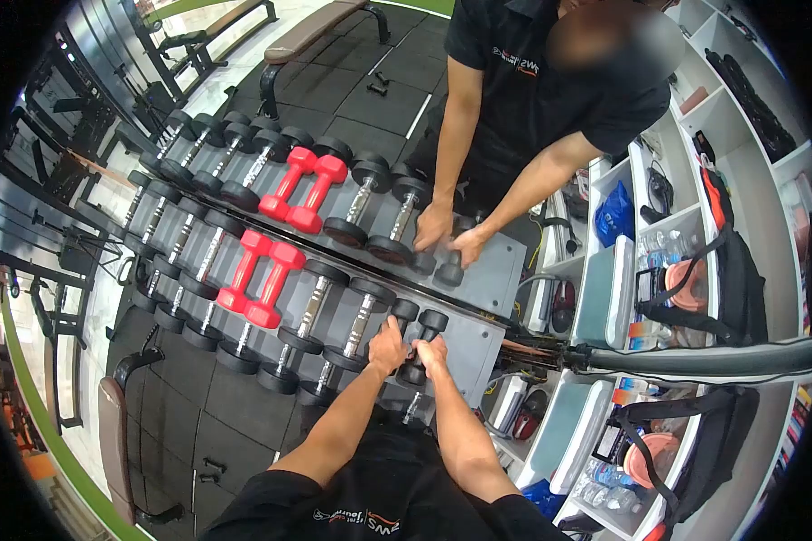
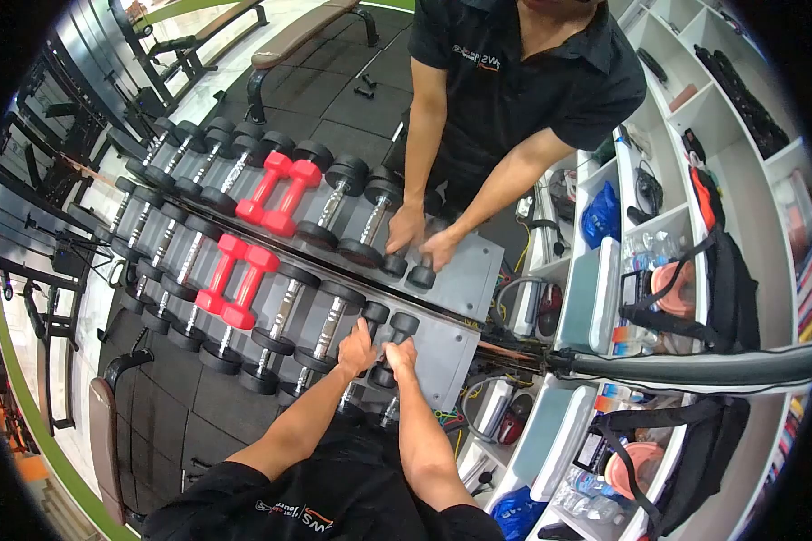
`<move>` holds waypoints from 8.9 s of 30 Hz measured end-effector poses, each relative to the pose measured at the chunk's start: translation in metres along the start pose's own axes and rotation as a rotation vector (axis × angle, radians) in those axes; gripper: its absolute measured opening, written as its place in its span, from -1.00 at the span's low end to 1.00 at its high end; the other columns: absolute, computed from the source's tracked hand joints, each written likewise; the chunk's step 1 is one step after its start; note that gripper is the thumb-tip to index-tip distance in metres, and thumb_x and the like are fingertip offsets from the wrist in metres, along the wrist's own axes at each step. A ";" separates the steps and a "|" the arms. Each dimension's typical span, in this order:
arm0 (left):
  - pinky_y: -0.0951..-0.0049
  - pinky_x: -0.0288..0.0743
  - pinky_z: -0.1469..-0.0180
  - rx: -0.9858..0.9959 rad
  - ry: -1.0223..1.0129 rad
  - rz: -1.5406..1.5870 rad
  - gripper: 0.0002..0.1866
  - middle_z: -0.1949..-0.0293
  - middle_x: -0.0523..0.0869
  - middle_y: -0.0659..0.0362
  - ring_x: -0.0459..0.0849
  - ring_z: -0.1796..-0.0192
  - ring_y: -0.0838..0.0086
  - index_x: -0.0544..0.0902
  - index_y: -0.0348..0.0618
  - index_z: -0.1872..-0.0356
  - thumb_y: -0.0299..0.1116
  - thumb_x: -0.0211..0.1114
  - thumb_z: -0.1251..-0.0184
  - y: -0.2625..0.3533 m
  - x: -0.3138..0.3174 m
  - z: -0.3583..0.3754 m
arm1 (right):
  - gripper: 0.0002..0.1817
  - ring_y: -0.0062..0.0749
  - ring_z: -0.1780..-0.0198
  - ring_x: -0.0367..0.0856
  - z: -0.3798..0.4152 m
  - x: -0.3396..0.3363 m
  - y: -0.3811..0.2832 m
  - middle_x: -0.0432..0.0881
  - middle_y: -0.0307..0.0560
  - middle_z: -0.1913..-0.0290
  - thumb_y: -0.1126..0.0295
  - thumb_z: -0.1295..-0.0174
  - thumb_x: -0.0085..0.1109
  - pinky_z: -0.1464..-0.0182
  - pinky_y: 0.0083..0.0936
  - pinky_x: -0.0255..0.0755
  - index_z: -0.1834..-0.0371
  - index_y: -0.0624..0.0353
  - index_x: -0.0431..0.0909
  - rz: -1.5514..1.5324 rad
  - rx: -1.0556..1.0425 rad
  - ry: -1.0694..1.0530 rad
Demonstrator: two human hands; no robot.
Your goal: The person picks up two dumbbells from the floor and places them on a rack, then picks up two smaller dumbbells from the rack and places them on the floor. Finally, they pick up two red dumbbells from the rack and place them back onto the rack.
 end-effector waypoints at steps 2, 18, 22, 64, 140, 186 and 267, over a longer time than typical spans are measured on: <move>-0.04 0.55 -0.07 -0.016 -0.016 -0.012 -0.41 -0.05 0.57 -0.25 0.65 -0.03 -0.19 0.26 -0.24 -0.06 -0.36 0.42 -0.10 0.000 -0.001 -0.002 | -0.66 -0.29 0.56 0.67 -0.003 0.003 0.004 0.68 0.05 0.39 0.47 0.00 0.26 0.50 -0.30 0.55 0.12 0.30 0.50 -0.229 0.044 -0.046; 0.06 0.51 -0.19 -0.269 -0.026 0.261 -0.38 0.01 0.67 -0.31 0.63 -0.11 -0.19 0.43 -0.38 -0.08 -0.38 0.40 0.07 -0.018 0.010 -0.014 | -0.35 0.22 -0.08 0.64 0.008 -0.003 -0.010 0.65 0.37 0.01 0.19 -0.11 0.39 -0.15 -0.09 0.50 -0.15 0.33 0.33 0.301 -0.155 0.200; 0.11 0.63 0.03 -0.286 -0.047 0.361 -0.40 0.23 0.74 -0.21 0.75 0.11 -0.06 0.50 -0.37 -0.09 -0.50 0.32 0.14 -0.025 0.016 -0.009 | -0.29 0.24 -0.07 0.64 0.007 -0.003 -0.009 0.64 0.40 0.01 0.16 -0.08 0.40 -0.15 -0.09 0.51 -0.16 0.38 0.31 0.294 -0.161 0.189; 0.39 0.48 0.53 0.010 -0.235 1.506 -0.77 0.60 0.53 0.18 0.55 0.64 0.48 0.43 -0.21 0.24 -0.54 0.35 -0.21 -0.145 -0.175 0.247 | -0.81 -0.33 0.71 0.46 0.211 -0.025 0.030 0.45 -0.11 0.64 0.50 -0.16 0.26 0.63 -0.35 0.43 0.33 0.16 0.38 -0.365 -0.210 -0.392; 0.24 0.48 0.49 0.315 -0.354 1.401 -0.82 0.60 0.52 0.09 0.57 0.63 0.29 0.48 -0.24 0.36 -0.61 0.34 -0.12 -0.106 -0.171 0.465 | -0.80 -0.67 0.62 0.41 0.532 0.018 0.055 0.51 -0.34 0.57 0.46 -0.20 0.43 0.52 -0.62 0.28 0.36 0.23 0.53 -0.382 -0.789 -0.764; 0.42 0.47 0.56 0.211 1.302 1.876 -0.82 0.58 0.53 0.15 0.56 0.64 0.44 0.47 -0.23 0.33 -0.65 0.30 -0.13 -0.486 -0.262 0.740 | -0.88 -0.39 0.63 0.46 0.714 0.481 0.009 0.45 -0.12 0.63 0.57 -0.23 0.25 0.51 -0.44 0.38 0.37 0.26 0.47 0.346 -0.425 -1.636; 0.43 0.45 0.53 -0.633 2.625 2.182 -0.92 0.64 0.53 0.16 0.55 0.65 0.44 0.48 -0.25 0.40 -0.62 0.20 -0.22 -1.068 0.102 0.763 | -0.81 -0.43 0.67 0.43 0.569 1.235 0.538 0.43 -0.17 0.62 0.39 -0.24 0.24 0.65 -0.42 0.40 0.35 0.20 0.41 1.190 -0.540 -1.154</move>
Point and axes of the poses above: each hand's wrist, its own z-axis away from the middle knuckle, its own x-axis out of the palm, y = z × x, the point moved 8 cm from there along -z, towards the middle knuckle
